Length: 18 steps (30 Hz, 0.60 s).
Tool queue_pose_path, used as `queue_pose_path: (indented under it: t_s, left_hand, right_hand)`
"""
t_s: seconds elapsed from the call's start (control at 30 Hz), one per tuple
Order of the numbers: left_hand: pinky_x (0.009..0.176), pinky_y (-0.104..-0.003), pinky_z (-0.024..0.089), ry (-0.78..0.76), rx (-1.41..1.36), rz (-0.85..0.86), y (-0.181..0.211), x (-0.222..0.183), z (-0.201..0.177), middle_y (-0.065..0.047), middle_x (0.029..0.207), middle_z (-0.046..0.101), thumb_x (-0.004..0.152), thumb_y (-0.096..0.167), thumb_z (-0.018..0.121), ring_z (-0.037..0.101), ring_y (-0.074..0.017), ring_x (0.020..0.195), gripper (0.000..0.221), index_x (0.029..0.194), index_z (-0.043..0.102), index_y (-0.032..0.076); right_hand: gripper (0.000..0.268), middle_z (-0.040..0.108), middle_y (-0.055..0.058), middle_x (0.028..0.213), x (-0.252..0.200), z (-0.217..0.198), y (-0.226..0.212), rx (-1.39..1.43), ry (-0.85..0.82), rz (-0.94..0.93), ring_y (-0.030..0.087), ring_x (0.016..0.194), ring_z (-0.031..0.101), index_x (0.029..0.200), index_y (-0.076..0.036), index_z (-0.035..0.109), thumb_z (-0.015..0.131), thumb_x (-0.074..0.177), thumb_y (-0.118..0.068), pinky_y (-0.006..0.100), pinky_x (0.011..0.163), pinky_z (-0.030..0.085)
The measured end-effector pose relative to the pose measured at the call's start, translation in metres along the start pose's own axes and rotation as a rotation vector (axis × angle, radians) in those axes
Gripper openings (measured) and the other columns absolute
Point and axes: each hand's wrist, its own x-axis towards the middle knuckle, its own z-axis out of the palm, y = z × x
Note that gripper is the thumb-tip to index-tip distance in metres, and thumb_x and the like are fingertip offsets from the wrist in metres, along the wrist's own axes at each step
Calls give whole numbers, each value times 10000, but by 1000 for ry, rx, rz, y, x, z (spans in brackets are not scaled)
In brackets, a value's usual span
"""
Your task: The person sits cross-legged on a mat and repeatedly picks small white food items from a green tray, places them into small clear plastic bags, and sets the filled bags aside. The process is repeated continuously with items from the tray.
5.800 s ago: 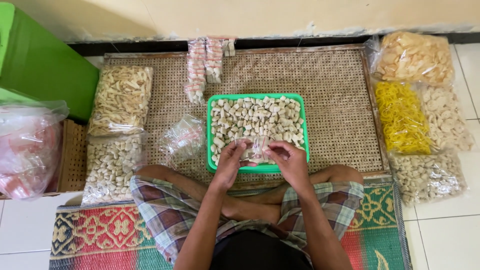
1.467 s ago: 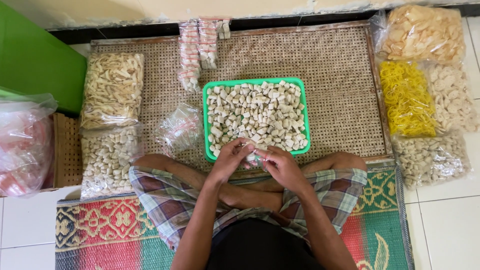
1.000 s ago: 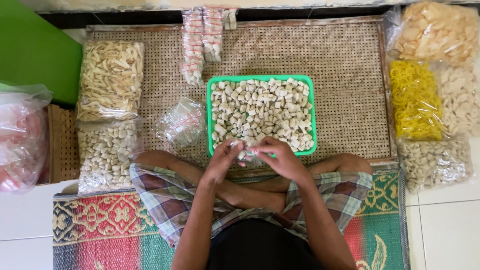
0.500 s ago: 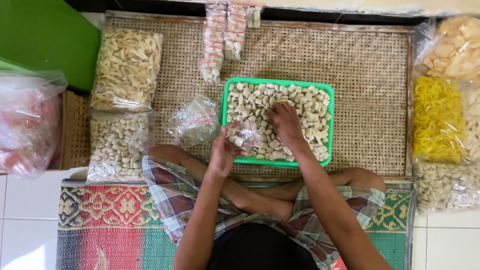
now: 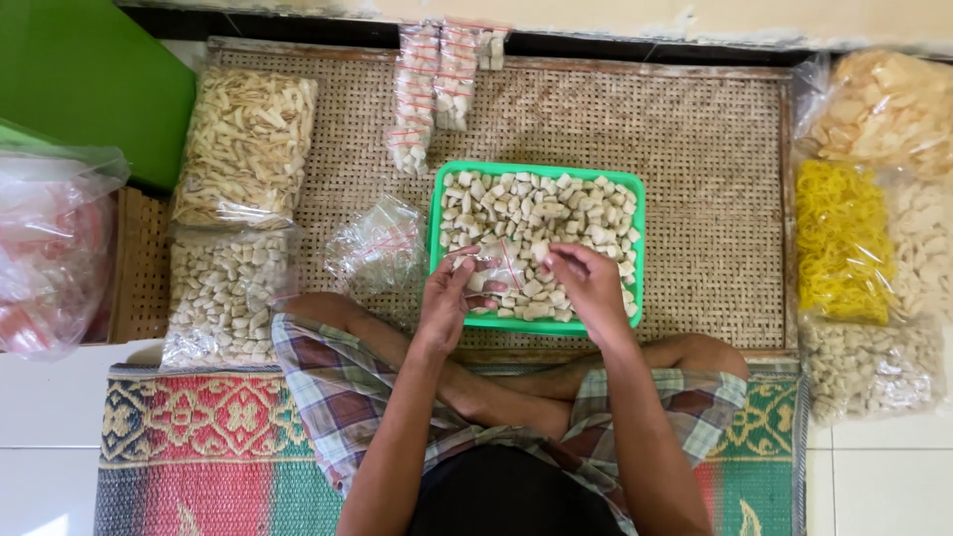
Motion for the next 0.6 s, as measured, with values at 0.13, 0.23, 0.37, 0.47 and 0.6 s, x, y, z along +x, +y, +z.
queue_pose_path:
  t_s: [0.13, 0.23, 0.37, 0.47, 0.6]
  left_hand:
    - [573, -383, 683, -59, 45, -15, -1, -4, 17, -283, 1163, 723, 1045, 228, 583, 777, -388, 845, 329, 1316, 575, 42]
    - [577, -414, 686, -93, 95, -19, 3, -14, 31, -278, 1150, 727, 1026, 204, 618, 774, -392, 840, 339, 1324, 588, 43]
    - [605, -380, 686, -121, 225, -13, 18, -29, 61, -252, 1098, 725, 968, 100, 696, 779, -336, 811, 351, 1295, 618, 1]
    - [625, -373, 687, -127, 267, -12, 16, -36, 71, -246, 1080, 720, 904, 58, 769, 776, -319, 808, 413, 1284, 623, -17]
    - [629, -366, 685, -81, 268, -26, 16, -42, 85, -252, 1057, 731, 869, 17, 794, 772, -292, 811, 436, 1265, 620, -32]
  right_hand:
    - [194, 757, 135, 935, -35, -8, -16, -25, 0, -64, 156, 848, 728, 1162, -2, 738, 703, 979, -56, 271, 770, 577]
    - [152, 780, 104, 919, -45, -15, -23, -182, -1, -199, 111, 794, 730, 1100, -58, 788, 741, 956, -47, 231, 699, 550]
    - [153, 770, 145, 934, -49, -21, -30, -286, -50, -313, 169, 772, 694, 1083, -21, 784, 715, 948, -8, 277, 624, 529]
    - [126, 755, 144, 976, -50, -27, -21, -321, -81, -364, 196, 795, 687, 1040, -25, 775, 717, 931, -1, 281, 619, 522]
    - [138, 716, 195, 1058, -51, -26, -20, -211, -140, -349, 230, 851, 686, 1057, 36, 748, 653, 957, 46, 331, 647, 576]
